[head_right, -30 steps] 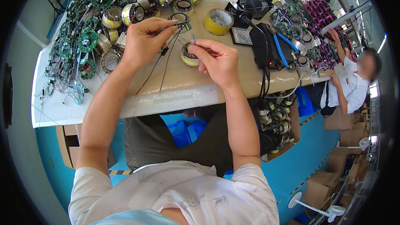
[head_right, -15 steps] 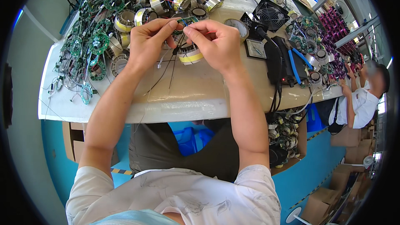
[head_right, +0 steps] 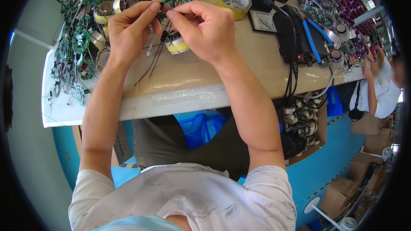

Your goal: Soldering wires onto small circular printed circuit boards at a manufacturing workbench.

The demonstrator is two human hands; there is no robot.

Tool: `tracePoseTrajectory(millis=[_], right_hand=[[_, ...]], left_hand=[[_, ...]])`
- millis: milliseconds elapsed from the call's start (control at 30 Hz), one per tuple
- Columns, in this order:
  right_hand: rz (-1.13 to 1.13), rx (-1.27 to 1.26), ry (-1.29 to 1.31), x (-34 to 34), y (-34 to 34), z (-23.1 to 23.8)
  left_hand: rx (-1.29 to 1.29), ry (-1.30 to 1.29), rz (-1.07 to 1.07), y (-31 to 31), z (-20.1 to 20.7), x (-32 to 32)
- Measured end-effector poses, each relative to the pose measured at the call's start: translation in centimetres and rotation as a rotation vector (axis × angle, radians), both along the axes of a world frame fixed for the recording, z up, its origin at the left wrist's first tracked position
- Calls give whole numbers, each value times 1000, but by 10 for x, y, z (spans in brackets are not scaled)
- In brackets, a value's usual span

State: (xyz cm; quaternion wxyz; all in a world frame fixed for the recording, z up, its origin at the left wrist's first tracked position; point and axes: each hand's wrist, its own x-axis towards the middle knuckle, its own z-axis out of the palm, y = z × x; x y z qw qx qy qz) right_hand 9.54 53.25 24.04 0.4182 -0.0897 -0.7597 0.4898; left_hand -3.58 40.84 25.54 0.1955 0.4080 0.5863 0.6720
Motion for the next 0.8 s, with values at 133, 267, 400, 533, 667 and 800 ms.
tracePoseTrajectory(millis=[133, 267, 400, 533, 667, 800], right_hand=[[-12, 27, -14, 1, -2, 0], [-5, 14, 15, -1, -3, -1], [-7, -1, 41, -3, -5, 0], [-44, 2, 46, 0, 0, -2], [-109, 117, 89, -7, -1, -3], [-117, 217, 198, -14, 2, -11]], left_hand=[[14, -4, 17, -2, 0, 2], [4, 34, 25, -4, 1, 3], [29, 55, 15, -4, -1, 1], [49, 78, 1, 1, -2, 4], [43, 266, 21, -2, -7, -3], [59, 448, 80, -3, -10, -7]])
